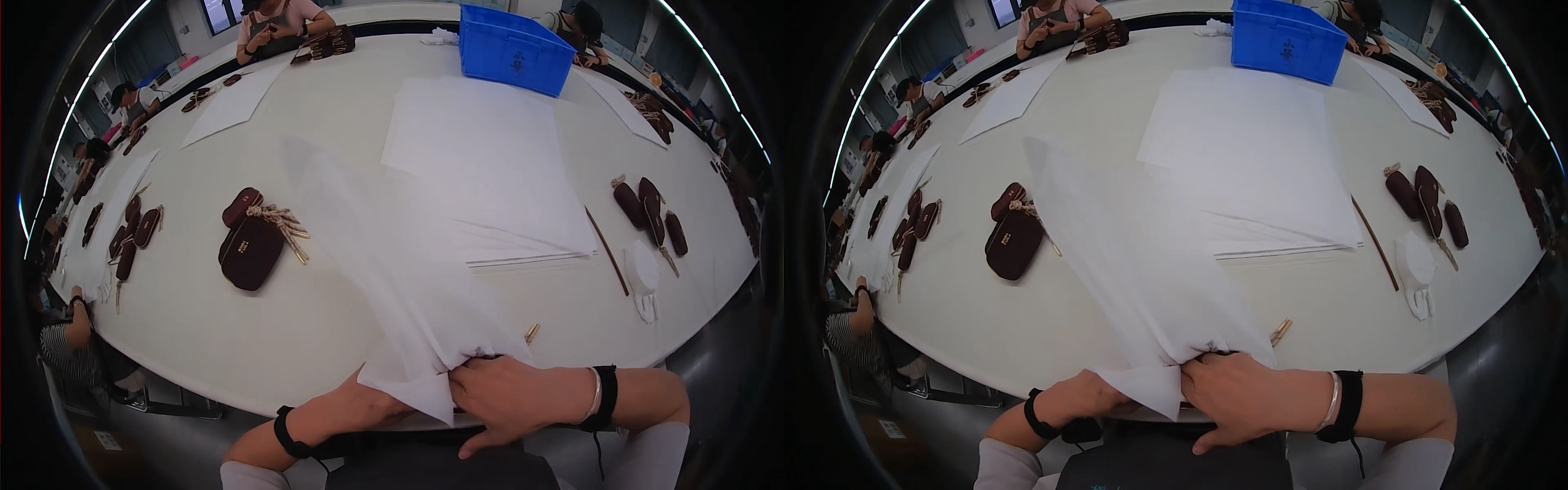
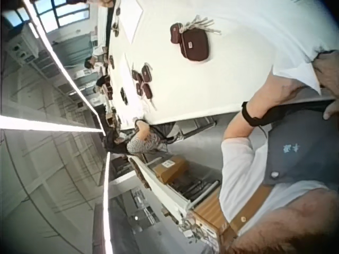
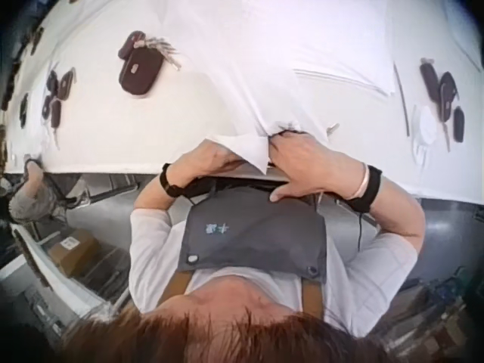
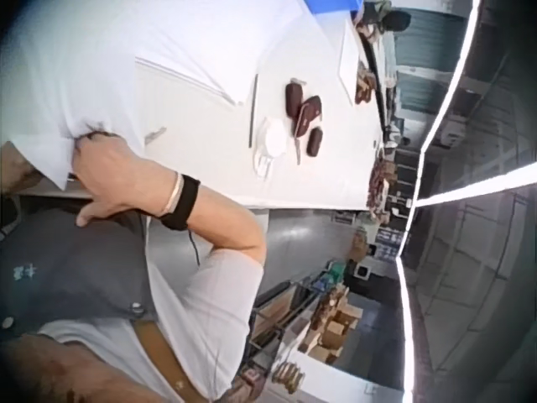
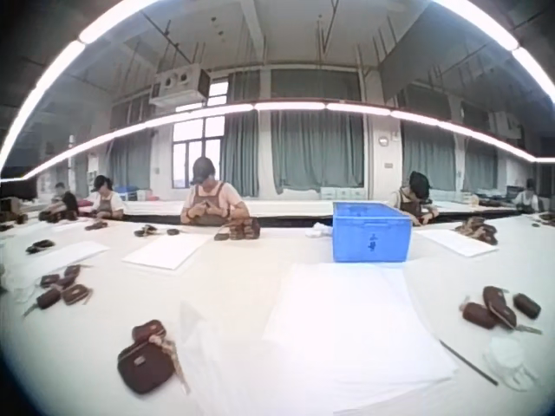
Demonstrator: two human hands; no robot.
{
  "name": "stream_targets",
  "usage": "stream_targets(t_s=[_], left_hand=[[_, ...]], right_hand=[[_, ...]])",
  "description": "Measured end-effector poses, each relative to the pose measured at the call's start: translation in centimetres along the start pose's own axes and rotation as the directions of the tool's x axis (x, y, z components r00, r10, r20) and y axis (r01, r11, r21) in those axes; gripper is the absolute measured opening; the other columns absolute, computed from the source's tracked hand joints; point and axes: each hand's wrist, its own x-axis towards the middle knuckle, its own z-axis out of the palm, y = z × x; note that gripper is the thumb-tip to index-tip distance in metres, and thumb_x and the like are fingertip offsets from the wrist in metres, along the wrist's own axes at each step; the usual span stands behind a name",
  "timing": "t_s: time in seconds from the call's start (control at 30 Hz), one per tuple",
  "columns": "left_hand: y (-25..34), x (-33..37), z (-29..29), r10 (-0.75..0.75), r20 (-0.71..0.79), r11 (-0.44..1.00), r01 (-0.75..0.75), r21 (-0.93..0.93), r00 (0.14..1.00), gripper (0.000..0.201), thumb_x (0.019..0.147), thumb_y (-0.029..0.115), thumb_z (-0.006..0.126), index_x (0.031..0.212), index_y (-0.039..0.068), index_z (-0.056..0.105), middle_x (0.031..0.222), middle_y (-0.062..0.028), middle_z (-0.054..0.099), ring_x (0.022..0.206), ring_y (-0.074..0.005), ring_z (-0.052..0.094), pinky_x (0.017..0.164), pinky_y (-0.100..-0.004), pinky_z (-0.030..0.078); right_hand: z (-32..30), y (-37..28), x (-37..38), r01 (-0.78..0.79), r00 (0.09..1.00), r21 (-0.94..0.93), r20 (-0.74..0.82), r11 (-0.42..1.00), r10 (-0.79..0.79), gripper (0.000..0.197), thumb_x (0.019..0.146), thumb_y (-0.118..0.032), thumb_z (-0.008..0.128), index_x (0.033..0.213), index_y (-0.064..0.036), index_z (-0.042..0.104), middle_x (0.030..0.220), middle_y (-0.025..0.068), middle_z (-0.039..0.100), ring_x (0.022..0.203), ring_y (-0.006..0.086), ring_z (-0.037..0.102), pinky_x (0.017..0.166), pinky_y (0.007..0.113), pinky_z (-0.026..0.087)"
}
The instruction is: The person assembles small maroon pouches by inserting white tissue paper into them and using a thin wooden stick to adjust the contents. The person repeatedly opens the zipper, places the paper inside, and uses the stick to push the paper down before closing the pouch. The finished pouches are placed on the table.
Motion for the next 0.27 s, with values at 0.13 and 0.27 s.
stream_targets(t_s=[0.13, 0.27], left_hand=[[-0.2, 0.6, 0.0, 0.083, -0.146, 0.993, -0.07, 0.097, 0.986, 0.033, 0.068, 0.011, 0.08, 0.1, 0.019, 0.077, 0.105, -0.0047, 0.071, 0.096, -0.0285, 0.07, 0.081, -0.0416, 0.059], [0.4, 0.5, 0.6, 0.043, -0.271, 0.999, -0.04, 0.014, 0.962, 0.037, 0.067, 0.01, 0.08, 0.103, 0.018, 0.076, 0.108, -0.0055, 0.071, 0.1, -0.0296, 0.069, 0.084, -0.0422, 0.058]], right_hand=[[-0.9, 0.1, 2.0, -0.09, 0.989, -0.037, 0.111, 0.995, 0.094, 0.063, 0.079, -0.05, 0.08, 0.107, 0.0042, 0.065, 0.105, 0.0182, 0.065, 0.094, 0.0353, 0.068, 0.074, 0.044, 0.057], [1.8, 0.1, 1.8, -0.173, 0.985, -0.095, -0.015, 0.98, 0.173, 0.051, 0.083, -0.042, 0.079, 0.113, -0.0028, 0.066, 0.106, 0.0175, 0.066, 0.097, 0.0352, 0.069, 0.077, 0.044, 0.058]])
